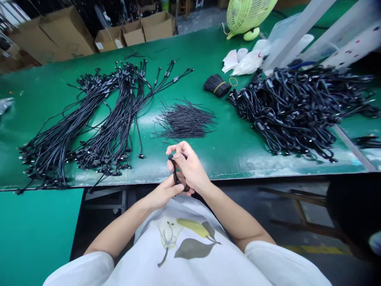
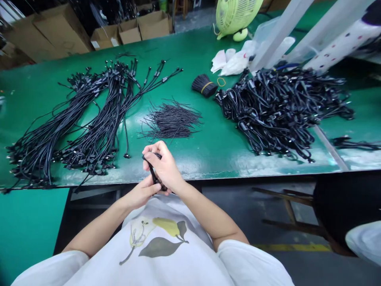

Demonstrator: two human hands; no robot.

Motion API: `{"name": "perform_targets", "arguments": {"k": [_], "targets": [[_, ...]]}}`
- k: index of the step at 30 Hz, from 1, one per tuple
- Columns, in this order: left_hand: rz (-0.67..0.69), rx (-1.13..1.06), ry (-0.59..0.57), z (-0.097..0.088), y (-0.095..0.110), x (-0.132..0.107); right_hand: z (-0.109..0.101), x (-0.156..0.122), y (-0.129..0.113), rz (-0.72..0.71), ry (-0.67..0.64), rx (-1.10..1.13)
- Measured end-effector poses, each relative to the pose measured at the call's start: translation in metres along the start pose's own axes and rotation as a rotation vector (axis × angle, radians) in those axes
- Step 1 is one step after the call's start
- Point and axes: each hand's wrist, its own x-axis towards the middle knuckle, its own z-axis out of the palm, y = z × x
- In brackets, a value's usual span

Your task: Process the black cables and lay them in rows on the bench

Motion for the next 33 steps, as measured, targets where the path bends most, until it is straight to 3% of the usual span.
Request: {"name": "perform_targets", "arguments": {"k": [4,9,12,16,24,28,33], "targets": [[0.008,0.1,0.003,-0.005,0.008,-0.006,-0.001,0.006,0.002,-0.056,-0.029,0.04],[-0.054,0.355,0.002,-0.009,0.02,-0.008,-0.012,0.016,0.01,0.172,0.045,0.216],[-0.162,0.124,-0.026,-0.008,0.021,-0.004,-0.015,0.016,0.009,0.147,0.09,0.227],[-0.289,-0.245,-0.054,-0.004,0.022,0.001,-0.016,0.013,0.005,0.113,0.053,0.206],[-0.372,-0.613,-0.077,0.014,0.017,0.006,-0.025,0.018,-0.002,0.17,0.009,0.457],[-0.391,-0.54,-0.07,0.02,0.016,0.009,-0.028,0.02,0.004,0.12,0.029,0.388],[-0.237,-0.279,0.074,0.005,0.015,0.009,-0.053,0.008,0.004,0.016,0.195,0.067]]}}
